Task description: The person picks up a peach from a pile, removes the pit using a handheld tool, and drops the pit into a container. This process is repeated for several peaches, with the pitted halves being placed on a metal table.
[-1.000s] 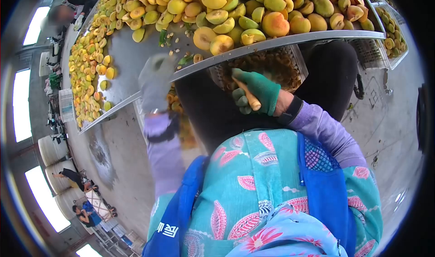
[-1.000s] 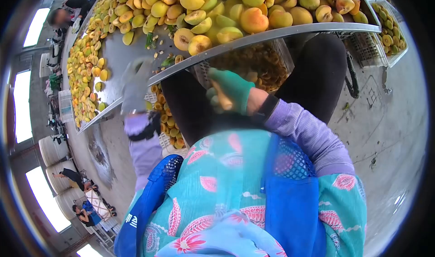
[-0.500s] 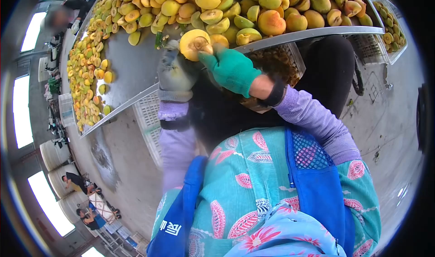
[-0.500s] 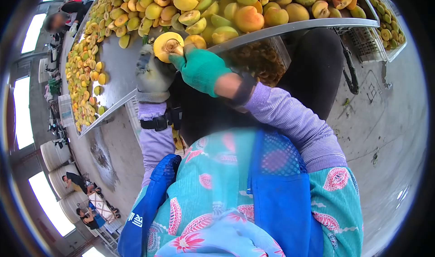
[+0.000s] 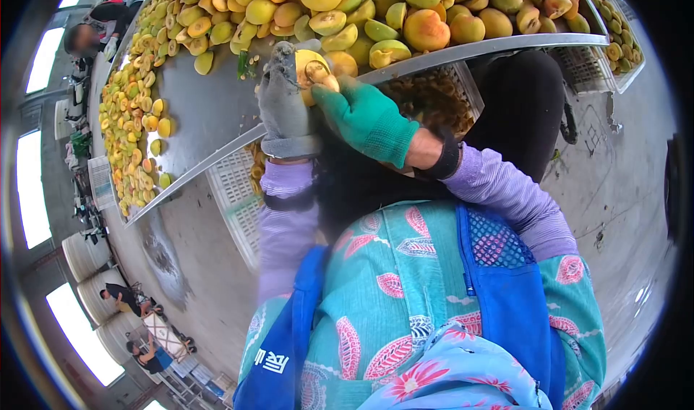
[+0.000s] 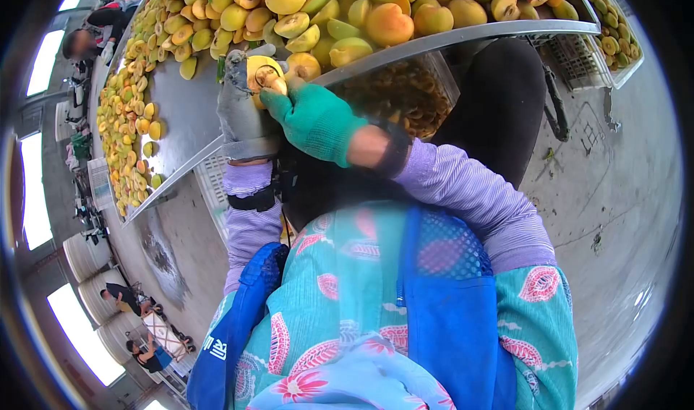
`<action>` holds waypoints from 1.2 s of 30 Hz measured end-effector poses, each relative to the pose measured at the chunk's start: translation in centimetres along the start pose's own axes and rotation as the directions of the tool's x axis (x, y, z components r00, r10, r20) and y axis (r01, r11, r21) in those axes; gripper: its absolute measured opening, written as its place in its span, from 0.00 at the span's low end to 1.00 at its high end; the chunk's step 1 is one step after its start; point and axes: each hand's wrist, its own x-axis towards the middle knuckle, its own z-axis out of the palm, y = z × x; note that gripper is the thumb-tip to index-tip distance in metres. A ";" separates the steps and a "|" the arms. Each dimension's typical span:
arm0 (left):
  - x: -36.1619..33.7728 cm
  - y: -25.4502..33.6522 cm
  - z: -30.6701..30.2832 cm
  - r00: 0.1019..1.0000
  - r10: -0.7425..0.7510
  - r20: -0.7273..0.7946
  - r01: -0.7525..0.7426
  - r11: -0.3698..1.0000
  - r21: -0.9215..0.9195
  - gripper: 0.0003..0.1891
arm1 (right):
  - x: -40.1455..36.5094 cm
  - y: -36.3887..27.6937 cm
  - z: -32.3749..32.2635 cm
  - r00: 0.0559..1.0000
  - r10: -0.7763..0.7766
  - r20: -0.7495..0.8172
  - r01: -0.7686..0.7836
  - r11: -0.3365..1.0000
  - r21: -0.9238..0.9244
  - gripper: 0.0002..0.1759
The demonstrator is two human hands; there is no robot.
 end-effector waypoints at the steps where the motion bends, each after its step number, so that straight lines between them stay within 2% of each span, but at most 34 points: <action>1: -0.1 -0.6 0.0 0.999 0.050 -0.016 -0.049 0.998 0.046 0.25 | 0.0 0.1 0.2 1.000 0.004 0.005 -0.005 0.999 0.047 0.27; 4: 0.0 -1.9 0.6 0.981 0.188 -0.050 -0.180 0.975 0.130 0.24 | -1.0 -3.7 -1.2 0.962 0.262 0.074 -0.273 0.927 0.257 0.24; 7: 0.4 -2.5 1.8 0.954 0.271 -0.127 -0.272 0.962 0.011 0.16 | -1.0 -5.3 -2.3 0.931 0.342 0.126 -0.363 0.899 0.246 0.26; 10: -0.6 -1.0 3.0 0.959 0.234 -0.158 -0.222 0.971 0.090 0.22 | 0.3 -2.0 -1.1 0.974 0.227 -0.013 -0.218 0.947 0.236 0.19; 11: -0.8 -1.9 1.6 0.969 0.232 -0.089 -0.215 0.962 0.169 0.22 | 0.4 0.0 -0.9 0.984 -0.137 0.110 0.143 0.989 -0.045 0.14; 12: -1.0 -3.6 -0.2 0.973 0.229 -0.020 -0.217 0.944 0.249 0.23 | 0.6 2.9 -0.6 0.803 -0.547 0.237 0.594 0.707 -0.383 0.10; 13: -1.2 -5.0 -1.8 0.973 0.225 0.050 -0.228 0.918 0.324 0.25 | 0.8 5.5 -0.4 0.519 -0.799 0.303 0.792 0.317 -0.522 0.07; 14: -0.7 -2.9 -0.4 0.994 0.088 0.065 -0.099 0.978 0.186 0.20 | 0.2 1.1 -1.6 0.891 -0.372 0.261 0.441 0.845 -0.303 0.12; 15: -0.2 -2.9 -0.5 0.996 -0.050 0.079 0.046 0.998 0.052 0.15 | -0.2 -1.5 -2.2 0.975 0.175 0.134 -0.169 0.984 -0.061 0.17; 16: 0.5 -2.7 0.8 0.996 0.070 0.046 -0.063 0.988 -0.140 0.16 | -0.8 -4.2 -4.8 0.944 0.256 0.210 -0.261 0.965 -0.003 0.27; 18: 3.8 -2.3 2.6 0.987 0.098 0.125 -0.076 0.983 -0.169 0.16 | 2.4 3.0 -3.2 0.985 -0.061 0.162 0.059 0.998 0.013 0.35; 19: 5.0 -2.2 3.5 0.982 0.106 0.160 -0.077 0.981 -0.176 0.16 | 2.3 3.4 -3.0 0.992 -0.046 0.118 0.041 0.998 0.046 0.39; 20: 5.4 -2.2 3.9 0.977 0.094 0.193 -0.062 0.985 -0.163 0.16 | 1.9 2.4 -1.3 0.994 -0.047 -0.098 0.059 0.991 0.123 0.37; 21: 5.2 -2.1 3.7 0.974 0.069 0.217 -0.039 0.989 -0.141 0.16 | 0.1 -1.8 -2.8 0.980 0.172 0.101 -0.198 0.909 0.367 0.34; 22: 4.9 -2.0 3.3 0.971 0.045 0.234 -0.018 0.993 -0.116 0.16 | -1.0 -5.3 -4.4 0.883 0.317 0.346 -0.462 0.714 0.526 0.32; 23: 4.0 -0.9 4.2 0.983 0.045 0.179 -0.009 0.981 -0.195 0.15 | -0.4 -4.2 -2.8 0.877 0.364 0.313 -0.472 0.538 0.698 0.30; 24: 2.8 0.2 4.9 0.992 0.032 0.120 0.002 0.963 -0.270 0.14 | -0.9 -5.3 -3.2 0.868 0.394 0.301 -0.482 0.529 0.699 0.29; 26: 4.3 -0.8 3.0 0.959 0.022 0.284 -0.057 0.992 0.114 0.13 | -2.1 -6.2 -3.0 0.938 0.341 0.056 -0.336 0.863 0.376 0.27; 29: 4.0 1.5 2.5 0.932 -0.108 0.345 0.129 0.991 -0.037 0.13 | -2.5 -7.0 -1.6 0.915 0.324 0.240 -0.402 0.682 0.611 0.27; 32: 3.4 2.7 2.6 0.986 -0.046 0.160 0.070 0.987 -0.148 0.14 | -2.6 -8.5 -1.4 0.940 0.260 0.222 -0.342 0.749 0.567 0.26; 33: 3.4 3.1 2.5 0.974 -0.048 0.221 0.074 0.991 -0.109 0.14 | -1.8 -7.5 -1.1 0.949 0.257 0.182 -0.315 0.746 0.588 0.25; 34: 3.2 3.3 2.7 0.958 -0.118 0.261 0.140 0.988 -0.065 0.16 | -1.3 -7.3 -0.9 0.957 0.253 0.142 -0.286 0.742 0.606 0.24; 36: 3.4 4.2 3.0 0.914 -0.245 0.323 0.251 0.968 0.025 0.19 | -2.4 -8.5 -2.0 0.870 0.363 0.334 -0.476 0.446 0.758 0.24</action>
